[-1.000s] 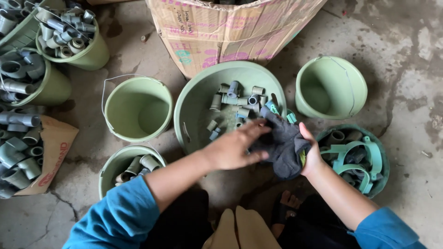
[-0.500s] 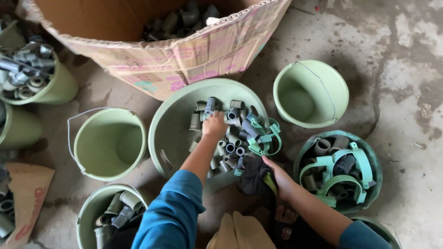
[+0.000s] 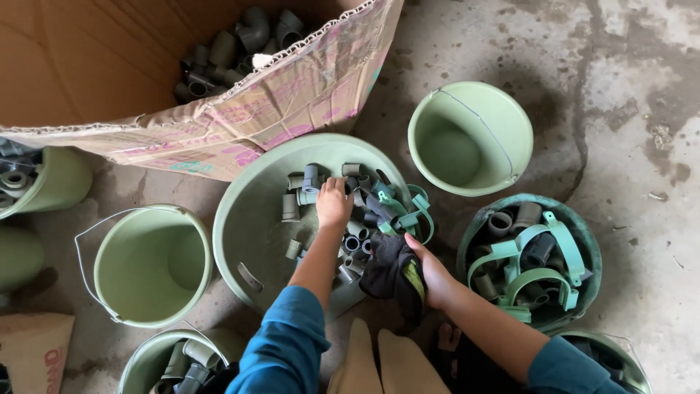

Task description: The person sits on the floor and wipes small gray plastic pipe fittings with a dark cloth, then places them into a green bucket. The person repeats this process for multiple fittings, handling them one at a time.

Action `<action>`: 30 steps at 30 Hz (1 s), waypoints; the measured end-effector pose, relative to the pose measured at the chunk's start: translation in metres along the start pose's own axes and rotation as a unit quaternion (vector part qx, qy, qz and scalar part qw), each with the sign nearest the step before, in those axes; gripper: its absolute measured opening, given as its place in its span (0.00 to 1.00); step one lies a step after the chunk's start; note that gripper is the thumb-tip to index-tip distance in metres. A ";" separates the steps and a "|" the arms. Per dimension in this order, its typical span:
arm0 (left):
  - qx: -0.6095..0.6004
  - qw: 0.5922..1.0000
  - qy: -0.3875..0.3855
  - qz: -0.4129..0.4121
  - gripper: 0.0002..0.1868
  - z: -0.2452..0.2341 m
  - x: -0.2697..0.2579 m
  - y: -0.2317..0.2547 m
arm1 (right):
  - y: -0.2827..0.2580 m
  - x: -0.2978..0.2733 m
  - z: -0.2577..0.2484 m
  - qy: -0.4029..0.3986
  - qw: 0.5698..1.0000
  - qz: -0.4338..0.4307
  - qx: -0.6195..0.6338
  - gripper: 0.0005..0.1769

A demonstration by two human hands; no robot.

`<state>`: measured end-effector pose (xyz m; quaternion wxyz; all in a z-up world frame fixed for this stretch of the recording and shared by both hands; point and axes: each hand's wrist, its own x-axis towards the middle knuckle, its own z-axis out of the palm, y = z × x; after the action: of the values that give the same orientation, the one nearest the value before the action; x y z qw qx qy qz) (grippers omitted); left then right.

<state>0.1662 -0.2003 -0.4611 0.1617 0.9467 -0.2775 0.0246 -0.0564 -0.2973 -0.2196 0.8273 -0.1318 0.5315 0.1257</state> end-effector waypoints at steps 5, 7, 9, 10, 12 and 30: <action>-0.136 0.991 -0.007 -0.021 0.23 -0.075 -0.010 0.004 | -0.002 -0.009 0.003 -0.008 0.999 -0.041 -0.017 0.40; -0.158 0.987 -0.008 -0.023 0.24 -0.105 -0.016 0.006 | -0.002 -0.025 0.011 -0.010 0.998 -0.059 -0.035 0.41; -0.220 0.975 -0.022 -0.015 0.21 -0.147 -0.016 0.009 | -0.002 -0.048 0.030 -0.022 0.995 -0.092 -0.044 0.39; -0.220 0.975 -0.013 -0.019 0.21 -0.169 -0.021 0.014 | 0.000 -0.058 0.036 -0.026 0.994 -0.094 -0.053 0.39; -0.277 0.958 -0.074 0.022 0.25 -0.215 -0.032 0.022 | 0.005 -0.076 0.048 -0.039 0.985 -0.158 -0.055 0.36; -0.317 0.879 0.072 0.350 0.27 -0.448 -0.194 0.104 | 0.094 -0.173 0.076 -0.199 0.948 -0.231 -0.094 0.32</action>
<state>-0.0338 -0.0388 -0.0333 0.4535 0.6816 -0.5712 0.0582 -0.0943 -0.1947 -0.0390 0.9063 -0.3007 0.2970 0.0044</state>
